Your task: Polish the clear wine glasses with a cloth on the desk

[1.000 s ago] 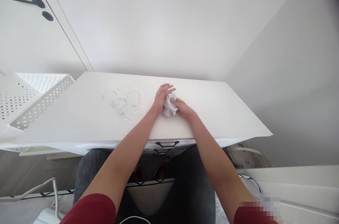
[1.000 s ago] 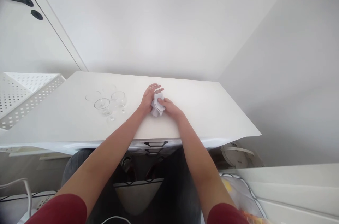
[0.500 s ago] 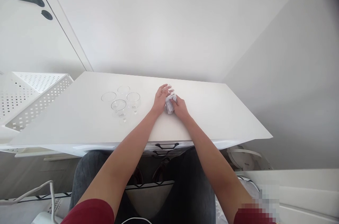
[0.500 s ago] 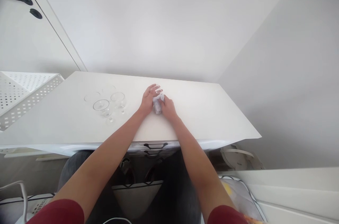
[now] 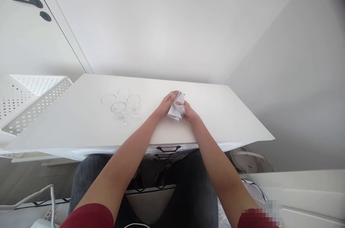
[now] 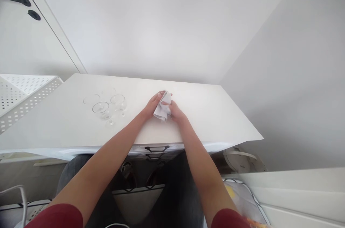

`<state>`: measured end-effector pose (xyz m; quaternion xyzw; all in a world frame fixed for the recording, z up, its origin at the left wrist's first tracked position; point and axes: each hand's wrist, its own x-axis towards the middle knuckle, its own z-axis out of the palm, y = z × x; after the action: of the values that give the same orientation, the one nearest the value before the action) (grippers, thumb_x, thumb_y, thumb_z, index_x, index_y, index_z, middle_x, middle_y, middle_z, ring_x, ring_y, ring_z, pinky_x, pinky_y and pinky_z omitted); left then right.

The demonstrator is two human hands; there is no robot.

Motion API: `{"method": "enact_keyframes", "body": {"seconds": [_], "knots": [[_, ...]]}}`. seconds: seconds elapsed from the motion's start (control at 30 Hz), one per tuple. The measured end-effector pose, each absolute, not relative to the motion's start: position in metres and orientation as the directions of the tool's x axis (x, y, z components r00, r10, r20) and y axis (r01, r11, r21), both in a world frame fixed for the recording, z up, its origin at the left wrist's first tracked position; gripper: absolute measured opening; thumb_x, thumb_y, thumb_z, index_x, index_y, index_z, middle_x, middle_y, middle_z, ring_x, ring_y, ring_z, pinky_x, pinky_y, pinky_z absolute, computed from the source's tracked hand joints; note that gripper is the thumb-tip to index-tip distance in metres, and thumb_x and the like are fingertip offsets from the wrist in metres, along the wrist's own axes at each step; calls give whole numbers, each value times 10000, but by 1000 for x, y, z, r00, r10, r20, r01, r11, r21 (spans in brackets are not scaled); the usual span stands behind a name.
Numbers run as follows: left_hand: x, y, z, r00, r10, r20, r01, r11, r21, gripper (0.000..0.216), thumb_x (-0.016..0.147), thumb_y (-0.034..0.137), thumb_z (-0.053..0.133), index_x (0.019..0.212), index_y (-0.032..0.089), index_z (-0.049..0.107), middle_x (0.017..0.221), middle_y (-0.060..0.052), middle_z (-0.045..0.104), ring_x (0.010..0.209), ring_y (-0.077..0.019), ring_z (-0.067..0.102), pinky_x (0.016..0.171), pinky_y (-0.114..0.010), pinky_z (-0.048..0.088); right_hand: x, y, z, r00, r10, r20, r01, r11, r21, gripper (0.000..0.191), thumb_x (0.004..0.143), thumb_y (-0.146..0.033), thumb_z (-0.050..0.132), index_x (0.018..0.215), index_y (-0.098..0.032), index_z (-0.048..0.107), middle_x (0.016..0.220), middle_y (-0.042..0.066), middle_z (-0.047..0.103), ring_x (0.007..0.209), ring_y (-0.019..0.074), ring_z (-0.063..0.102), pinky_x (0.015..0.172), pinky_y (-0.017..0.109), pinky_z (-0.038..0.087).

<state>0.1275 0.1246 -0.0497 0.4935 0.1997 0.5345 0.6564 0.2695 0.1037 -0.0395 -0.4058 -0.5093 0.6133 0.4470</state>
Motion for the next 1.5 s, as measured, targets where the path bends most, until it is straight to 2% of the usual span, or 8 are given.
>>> {"method": "enact_keyframes", "body": {"seconds": [0.17, 0.33, 0.43, 0.87, 1.0, 1.17, 1.37, 1.5], "knots": [[126, 124, -48, 187, 935, 302, -457, -189, 869, 454, 932, 606, 648, 1191, 240, 721, 1332, -108, 701, 1320, -295, 611, 1130, -428, 459, 258, 108, -50, -71, 969, 236, 111, 243, -964, 524, 739, -383, 830, 1197, -243, 618, 1151, 59, 695, 1034, 243, 626, 877, 363, 506], [123, 127, -47, 85, 966, 244, -510, -169, 844, 466, 932, 604, 643, 1204, 229, 694, 1280, -115, 719, 1267, -296, 633, 1060, -445, 507, 261, 116, -54, -284, 956, 79, -57, 65, -996, 326, 781, -433, 782, 971, -189, 680, 922, 49, 708, 849, 212, 612, 773, 336, 480], [122, 129, -47, 98, 975, 202, -523, -122, 843, 471, 915, 602, 665, 1204, 231, 691, 1327, -120, 702, 1272, -310, 628, 1009, -454, 536, 265, 117, -54, -293, 956, 22, -123, -15, -992, 299, 752, -433, 804, 860, -182, 683, 804, 22, 674, 738, 175, 567, 718, 314, 447], [115, 134, -51, 77, 973, 217, -535, -143, 832, 478, 909, 592, 689, 1257, 265, 679, 1468, -109, 621, 1369, -295, 544, 1007, -449, 551, 268, 125, -58, -96, 989, 114, 42, 118, -992, 315, 749, -470, 764, 873, -186, 708, 834, 27, 695, 794, 204, 598, 769, 339, 451], [116, 134, -52, 86, 968, 237, -556, -151, 817, 501, 862, 578, 755, 1245, 268, 664, 1493, -122, 600, 1380, -292, 540, 1025, -458, 540, 274, 130, -62, 113, 975, 189, 92, 179, -980, 226, 787, -423, 654, 827, -201, 652, 834, 37, 669, 790, 208, 572, 753, 340, 449], [116, 133, -52, 74, 961, 268, -544, -186, 818, 547, 797, 535, 838, 1241, 283, 641, 1532, -129, 560, 1427, -302, 502, 1055, -477, 530, 283, 122, -56, 467, 809, 358, 255, 264, -930, 229, 888, -376, 540, 1093, -276, 567, 918, 15, 645, 790, 195, 543, 729, 313, 433], [111, 134, -49, 49, 954, 297, -647, -196, 737, 508, 816, 503, 833, 1233, 295, 632, 1621, -98, 468, 1490, -306, 433, 1133, -490, 474, 272, 111, -49, -147, 956, 254, 267, 285, -921, 286, 871, -502, 671, 937, -257, 540, 771, -31, 545, 709, 166, 471, 649, 283, 370], [110, 133, -46, 54, 960, 276, -715, -156, 682, 490, 836, 451, 826, 1269, 317, 638, 1625, -72, 456, 1479, -292, 447, 1158, -494, 451, 269, 114, -50, -119, 961, 251, 193, 270, -943, 389, 806, -509, 766, 955, -258, 509, 814, -35, 535, 722, 158, 465, 648, 279, 380]]}}
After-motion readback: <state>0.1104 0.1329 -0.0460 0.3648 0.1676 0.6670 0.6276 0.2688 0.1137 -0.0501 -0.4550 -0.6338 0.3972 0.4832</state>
